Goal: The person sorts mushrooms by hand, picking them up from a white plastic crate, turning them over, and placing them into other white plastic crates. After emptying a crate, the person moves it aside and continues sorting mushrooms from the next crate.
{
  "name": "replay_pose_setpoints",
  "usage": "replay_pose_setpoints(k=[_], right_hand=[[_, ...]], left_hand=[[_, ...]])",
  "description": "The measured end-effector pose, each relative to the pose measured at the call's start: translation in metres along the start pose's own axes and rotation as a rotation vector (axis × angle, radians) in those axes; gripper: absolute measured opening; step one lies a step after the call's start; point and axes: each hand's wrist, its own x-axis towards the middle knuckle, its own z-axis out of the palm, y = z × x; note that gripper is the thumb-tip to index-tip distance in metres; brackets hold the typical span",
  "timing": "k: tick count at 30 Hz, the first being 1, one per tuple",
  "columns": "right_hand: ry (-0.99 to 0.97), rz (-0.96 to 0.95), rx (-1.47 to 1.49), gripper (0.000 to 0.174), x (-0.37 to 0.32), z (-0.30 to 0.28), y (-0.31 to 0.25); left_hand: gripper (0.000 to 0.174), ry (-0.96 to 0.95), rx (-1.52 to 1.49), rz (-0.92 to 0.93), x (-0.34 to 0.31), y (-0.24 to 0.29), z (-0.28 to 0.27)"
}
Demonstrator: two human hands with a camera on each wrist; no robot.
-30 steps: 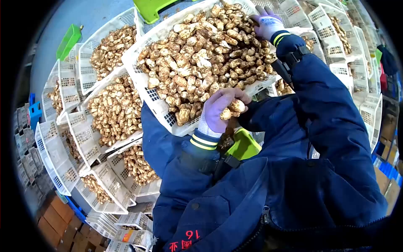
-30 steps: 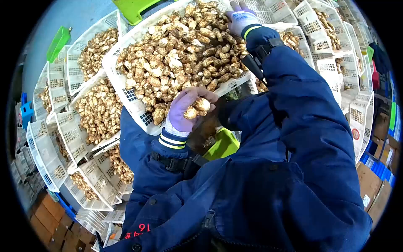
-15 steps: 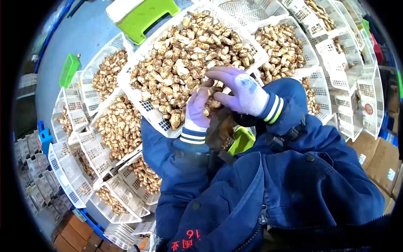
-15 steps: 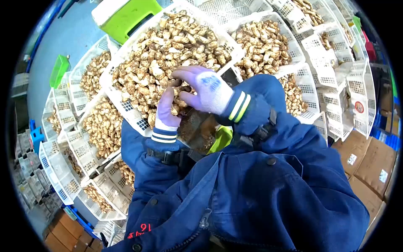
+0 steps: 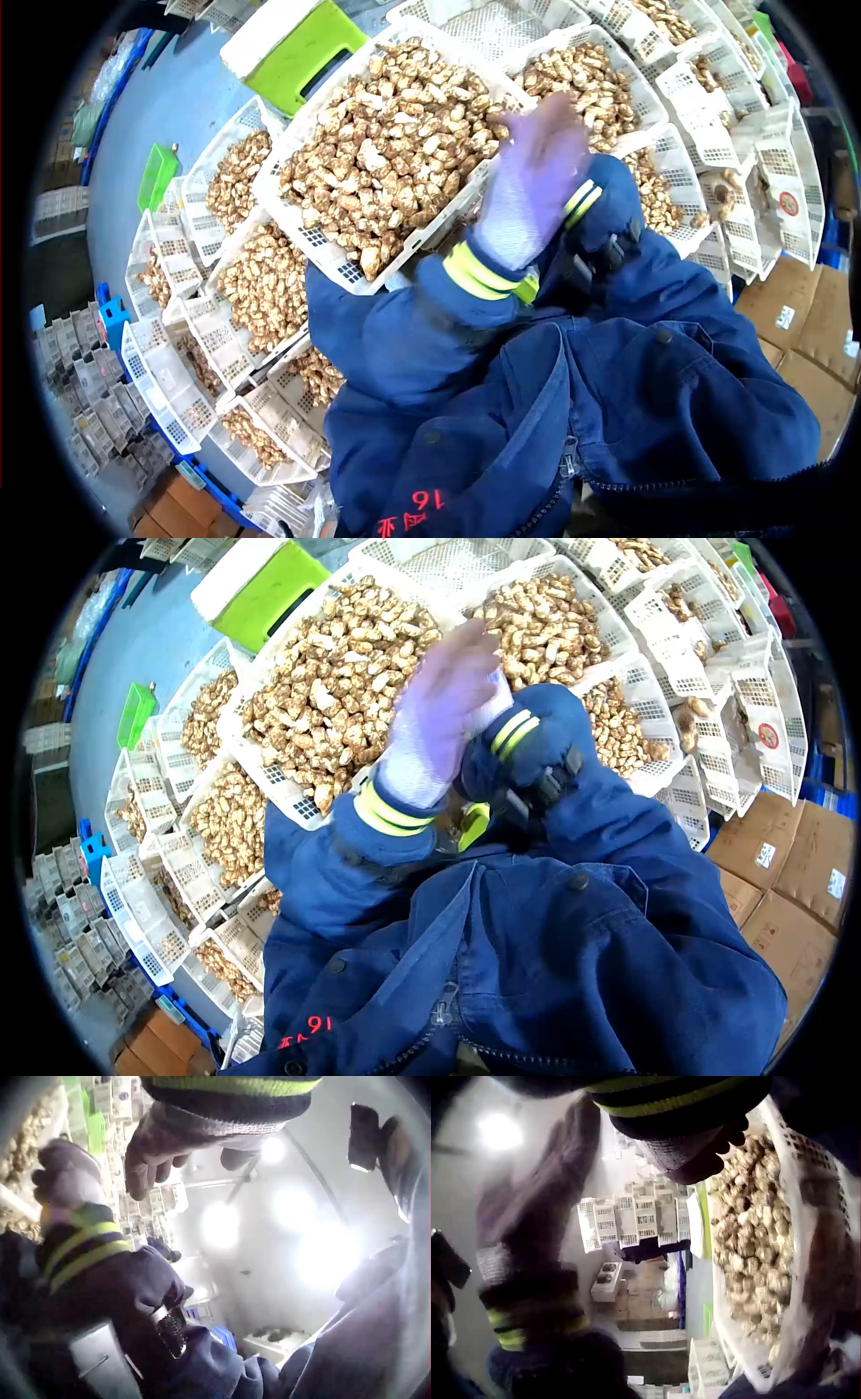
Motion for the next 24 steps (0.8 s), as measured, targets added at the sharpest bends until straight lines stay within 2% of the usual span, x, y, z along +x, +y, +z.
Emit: replay_pose_setpoints(k=[1, 2, 3, 4, 5, 7, 9, 10, 12, 13, 14, 15, 16, 17, 19, 20, 21, 23, 24], right_hand=[[0.064, 0.020, -0.101, 0.031, 0.036, 0.018, 0.016], [0.125, 0.047, -0.201, 0.029, 0.072, 0.035, 0.032], [0.312, 0.121, -0.289, 0.026, 0.140, 0.077, 0.063], [0.540, -0.192, -0.399, 0.024, 0.156, 0.087, 0.078], [-0.040, -0.050, -0.596, 0.031, 0.180, 0.112, 0.135], [-0.059, 0.187, -0.571, 0.030, 0.180, 0.103, 0.102], [-0.088, 0.343, -0.596, 0.032, 0.187, 0.099, 0.084], [-0.120, 0.339, -0.638, 0.032, 0.191, 0.103, 0.089], [-0.178, 0.398, -0.666, 0.033, 0.201, 0.103, 0.099], [-0.052, 0.329, -0.601, 0.034, 0.195, 0.100, 0.098], [0.011, 0.278, -0.519, 0.035, 0.191, 0.098, 0.097], [0.069, 0.228, -0.438, 0.036, 0.186, 0.091, 0.084], [0.049, 0.104, -0.294, 0.039, 0.180, 0.085, 0.072], [-0.141, 0.104, -0.151, 0.043, 0.175, 0.079, 0.050], [-0.259, 0.066, -0.040, 0.044, 0.161, 0.075, 0.016], [-0.198, 0.108, -0.150, 0.046, 0.168, 0.070, 0.010], [-0.105, 0.125, -0.186, 0.044, 0.180, 0.080, 0.038], [-0.181, 0.253, -0.472, 0.043, 0.203, 0.102, 0.075], [-0.249, 0.273, -0.510, 0.041, 0.210, 0.119, 0.087]], left_hand=[[0.041, 0.061, 0.075, -0.043, -0.006, 0.016, -0.020], [0.042, 0.214, 0.009, -0.260, -0.013, 0.019, -0.042], [0.039, 0.290, -0.074, -0.290, -0.026, 0.015, -0.069], [0.040, 0.349, -0.065, -0.303, -0.041, 0.002, -0.103], [0.043, 0.479, -0.051, -0.357, -0.053, -0.002, -0.118], [0.046, 0.512, -0.215, -0.354, -0.078, -0.038, -0.172], [0.045, 0.584, -0.220, -0.438, -0.076, -0.047, -0.185], [0.045, 0.593, -0.182, -0.455, -0.072, -0.045, -0.181], [0.045, 0.447, -0.227, -0.448, -0.065, -0.048, -0.180], [0.046, 0.374, -0.246, -0.443, -0.062, -0.046, -0.178], [0.049, 0.391, -0.247, -0.484, -0.061, -0.045, -0.174], [0.050, 0.447, -0.273, -0.437, -0.059, -0.039, -0.166], [0.051, 0.502, -0.300, -0.397, -0.058, -0.034, -0.158], [0.052, 0.554, -0.327, -0.360, -0.058, -0.030, -0.150], [0.052, 0.533, -0.289, -0.337, -0.059, -0.026, -0.147], [0.051, 0.499, -0.211, -0.350, -0.062, -0.025, -0.154], [0.049, 0.466, -0.129, -0.361, -0.065, -0.023, -0.159], [0.037, 0.474, -0.072, -0.412, -0.066, -0.017, -0.163], [0.034, 0.475, -0.065, -0.428, -0.067, -0.017, -0.164]])
